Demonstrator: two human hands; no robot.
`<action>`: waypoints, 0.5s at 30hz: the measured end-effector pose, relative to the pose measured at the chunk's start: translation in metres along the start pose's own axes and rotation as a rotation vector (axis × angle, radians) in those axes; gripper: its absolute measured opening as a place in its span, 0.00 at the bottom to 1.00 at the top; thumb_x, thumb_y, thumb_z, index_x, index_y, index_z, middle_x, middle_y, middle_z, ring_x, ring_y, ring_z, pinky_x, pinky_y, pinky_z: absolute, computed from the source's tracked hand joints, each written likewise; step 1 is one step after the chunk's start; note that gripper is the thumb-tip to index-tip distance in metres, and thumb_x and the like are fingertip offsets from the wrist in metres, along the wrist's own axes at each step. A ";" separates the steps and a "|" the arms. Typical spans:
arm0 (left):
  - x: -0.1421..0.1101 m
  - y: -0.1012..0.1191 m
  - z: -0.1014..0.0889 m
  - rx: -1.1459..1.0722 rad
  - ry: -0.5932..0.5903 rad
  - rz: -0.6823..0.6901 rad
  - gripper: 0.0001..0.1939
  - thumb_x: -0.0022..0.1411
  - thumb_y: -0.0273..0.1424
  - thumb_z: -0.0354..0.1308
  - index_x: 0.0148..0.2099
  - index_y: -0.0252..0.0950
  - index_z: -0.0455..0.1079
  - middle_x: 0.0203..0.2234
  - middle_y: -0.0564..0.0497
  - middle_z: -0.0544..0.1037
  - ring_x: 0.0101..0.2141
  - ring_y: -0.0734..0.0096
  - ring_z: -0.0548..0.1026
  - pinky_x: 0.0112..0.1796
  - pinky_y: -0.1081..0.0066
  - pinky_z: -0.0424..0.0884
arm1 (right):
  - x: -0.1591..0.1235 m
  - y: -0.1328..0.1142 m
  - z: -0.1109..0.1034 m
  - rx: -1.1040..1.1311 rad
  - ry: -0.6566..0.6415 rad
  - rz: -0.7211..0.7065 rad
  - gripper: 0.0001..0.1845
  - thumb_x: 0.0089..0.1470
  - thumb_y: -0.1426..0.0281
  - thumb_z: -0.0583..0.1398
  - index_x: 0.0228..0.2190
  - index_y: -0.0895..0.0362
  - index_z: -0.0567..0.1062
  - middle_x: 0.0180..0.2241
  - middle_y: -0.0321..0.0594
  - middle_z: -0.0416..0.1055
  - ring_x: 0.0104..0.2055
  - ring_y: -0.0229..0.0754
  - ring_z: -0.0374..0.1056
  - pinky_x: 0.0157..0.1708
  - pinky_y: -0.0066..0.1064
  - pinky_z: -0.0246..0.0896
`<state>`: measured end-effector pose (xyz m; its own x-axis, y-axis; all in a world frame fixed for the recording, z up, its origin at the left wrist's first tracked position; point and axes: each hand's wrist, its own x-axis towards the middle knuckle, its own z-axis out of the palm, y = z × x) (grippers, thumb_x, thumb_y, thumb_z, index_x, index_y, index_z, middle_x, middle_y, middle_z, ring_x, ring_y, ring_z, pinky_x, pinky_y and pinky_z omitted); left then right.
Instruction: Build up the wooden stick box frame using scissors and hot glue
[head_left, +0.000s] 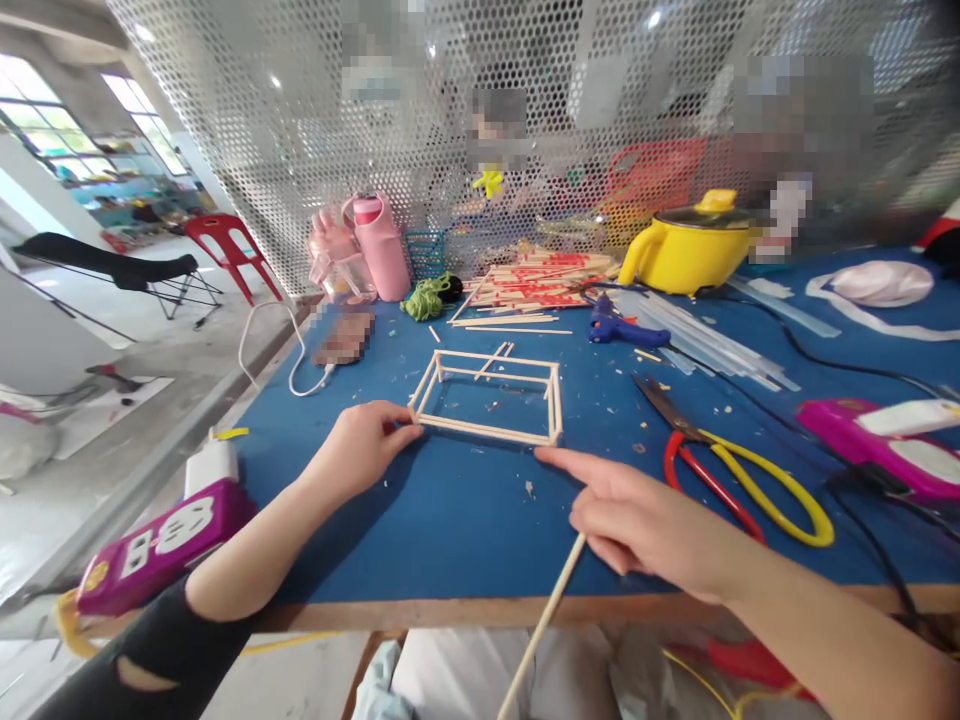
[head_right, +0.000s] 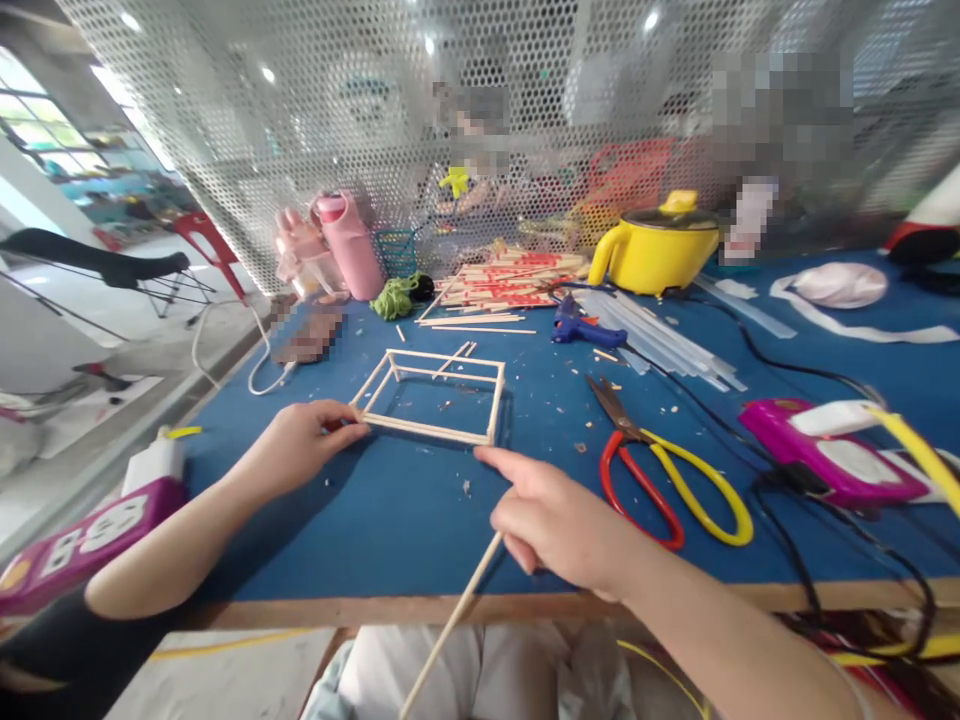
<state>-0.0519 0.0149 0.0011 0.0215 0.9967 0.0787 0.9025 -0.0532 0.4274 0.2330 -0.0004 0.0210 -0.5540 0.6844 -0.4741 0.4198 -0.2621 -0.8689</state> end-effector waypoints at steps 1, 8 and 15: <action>0.000 0.003 0.002 -0.023 -0.018 0.012 0.15 0.59 0.40 0.51 0.35 0.39 0.75 0.30 0.50 0.79 0.31 0.65 0.73 0.33 0.70 0.65 | -0.003 0.002 -0.009 -0.005 -0.011 0.015 0.32 0.53 0.73 0.52 0.59 0.62 0.54 0.12 0.25 0.60 0.15 0.31 0.49 0.17 0.23 0.41; -0.001 0.011 0.000 -0.111 -0.117 0.059 0.13 0.57 0.41 0.53 0.32 0.40 0.75 0.31 0.51 0.78 0.30 0.66 0.72 0.32 0.70 0.65 | -0.043 0.024 -0.083 0.286 0.419 -0.181 0.07 0.50 0.64 0.62 0.28 0.54 0.70 0.22 0.37 0.68 0.22 0.35 0.62 0.20 0.26 0.55; 0.008 0.004 -0.003 -0.106 -0.253 0.010 0.17 0.57 0.47 0.53 0.32 0.40 0.74 0.28 0.53 0.76 0.29 0.66 0.73 0.31 0.70 0.65 | -0.027 0.034 -0.108 -0.120 0.550 0.018 0.14 0.50 0.60 0.62 0.36 0.55 0.74 0.34 0.46 0.77 0.36 0.44 0.71 0.37 0.32 0.65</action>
<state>-0.0492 0.0227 0.0066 0.1492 0.9790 -0.1386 0.8520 -0.0561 0.5205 0.3397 0.0461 0.0199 -0.1028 0.9429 -0.3168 0.5222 -0.2199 -0.8240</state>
